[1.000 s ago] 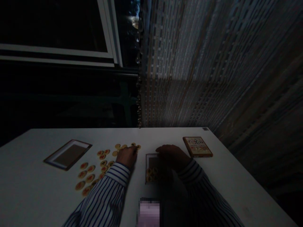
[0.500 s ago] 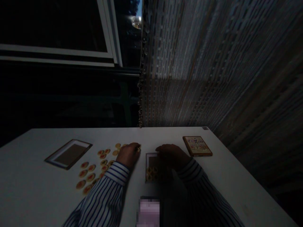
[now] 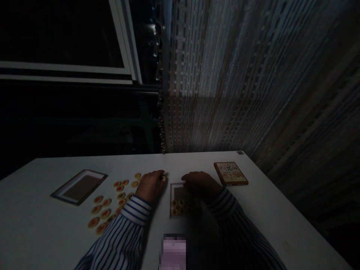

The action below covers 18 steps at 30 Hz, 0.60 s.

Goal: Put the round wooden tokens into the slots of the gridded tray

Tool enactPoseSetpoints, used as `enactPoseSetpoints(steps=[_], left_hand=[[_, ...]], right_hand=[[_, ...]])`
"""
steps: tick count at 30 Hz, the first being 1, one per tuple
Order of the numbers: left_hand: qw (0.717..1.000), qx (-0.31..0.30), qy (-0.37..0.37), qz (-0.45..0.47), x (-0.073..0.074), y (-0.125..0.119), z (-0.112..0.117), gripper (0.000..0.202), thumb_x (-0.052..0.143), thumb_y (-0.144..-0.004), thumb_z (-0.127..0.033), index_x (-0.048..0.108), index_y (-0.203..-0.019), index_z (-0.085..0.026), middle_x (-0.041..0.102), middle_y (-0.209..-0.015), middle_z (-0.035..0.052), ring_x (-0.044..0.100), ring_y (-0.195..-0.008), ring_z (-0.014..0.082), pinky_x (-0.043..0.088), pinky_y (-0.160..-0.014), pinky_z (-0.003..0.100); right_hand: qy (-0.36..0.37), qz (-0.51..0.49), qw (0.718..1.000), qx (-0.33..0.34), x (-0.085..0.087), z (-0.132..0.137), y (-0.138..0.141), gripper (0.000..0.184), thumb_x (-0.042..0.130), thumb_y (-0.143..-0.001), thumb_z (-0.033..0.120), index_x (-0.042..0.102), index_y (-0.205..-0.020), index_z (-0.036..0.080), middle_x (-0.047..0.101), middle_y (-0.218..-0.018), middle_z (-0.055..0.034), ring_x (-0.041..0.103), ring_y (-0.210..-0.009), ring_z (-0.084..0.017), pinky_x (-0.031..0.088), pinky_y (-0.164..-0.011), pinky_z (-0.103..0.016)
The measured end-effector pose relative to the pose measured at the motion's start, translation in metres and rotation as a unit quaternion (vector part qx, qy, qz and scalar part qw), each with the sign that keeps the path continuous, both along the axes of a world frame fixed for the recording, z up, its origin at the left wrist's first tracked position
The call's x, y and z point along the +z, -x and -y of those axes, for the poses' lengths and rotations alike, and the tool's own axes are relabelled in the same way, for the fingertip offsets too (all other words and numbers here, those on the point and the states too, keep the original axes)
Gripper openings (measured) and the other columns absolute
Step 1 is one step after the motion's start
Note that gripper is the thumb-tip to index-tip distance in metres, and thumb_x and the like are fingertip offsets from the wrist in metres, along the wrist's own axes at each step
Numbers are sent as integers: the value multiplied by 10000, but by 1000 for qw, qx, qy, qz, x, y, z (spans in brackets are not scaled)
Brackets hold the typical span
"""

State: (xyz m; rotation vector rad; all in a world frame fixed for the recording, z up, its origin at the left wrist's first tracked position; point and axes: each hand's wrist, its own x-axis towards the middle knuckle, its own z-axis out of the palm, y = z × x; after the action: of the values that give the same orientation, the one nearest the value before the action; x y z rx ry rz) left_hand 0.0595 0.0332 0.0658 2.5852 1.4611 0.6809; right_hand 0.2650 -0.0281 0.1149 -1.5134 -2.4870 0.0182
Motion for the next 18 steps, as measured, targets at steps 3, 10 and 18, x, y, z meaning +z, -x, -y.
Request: enactPoseSetpoints(steps=[3,10,18], left_hand=[[1000,-14,-21,17,-4,0,3,323,444,-734,-247,536,-1024,-136,624,-963,96,574,-870,206,431,-792,334],[997,-34,-36,57,-4,-1,19,323,443,-730,-186,500,-1046,-154,607,-962,88,567,-871,199,448,-768,336],[993,-21,-48,103,-10,-2,33,345,429,-757,-201,461,-1096,-149,586,-1025,93,555,-930,182,449,-811,329]], right_hand=[[4,-1,1000,-5,3,2,1,265,451,-767,257,560,-1000,194,629,-897,-58,570,-829,-157,412,-724,-271],[3,10,1000,-2,1,3,2,271,413,-784,271,547,-1010,205,625,-917,-53,565,-836,-160,403,-733,-277],[17,29,999,-10,5,8,9,283,397,-795,277,540,-1028,204,606,-955,-58,537,-893,-169,376,-760,-290]])
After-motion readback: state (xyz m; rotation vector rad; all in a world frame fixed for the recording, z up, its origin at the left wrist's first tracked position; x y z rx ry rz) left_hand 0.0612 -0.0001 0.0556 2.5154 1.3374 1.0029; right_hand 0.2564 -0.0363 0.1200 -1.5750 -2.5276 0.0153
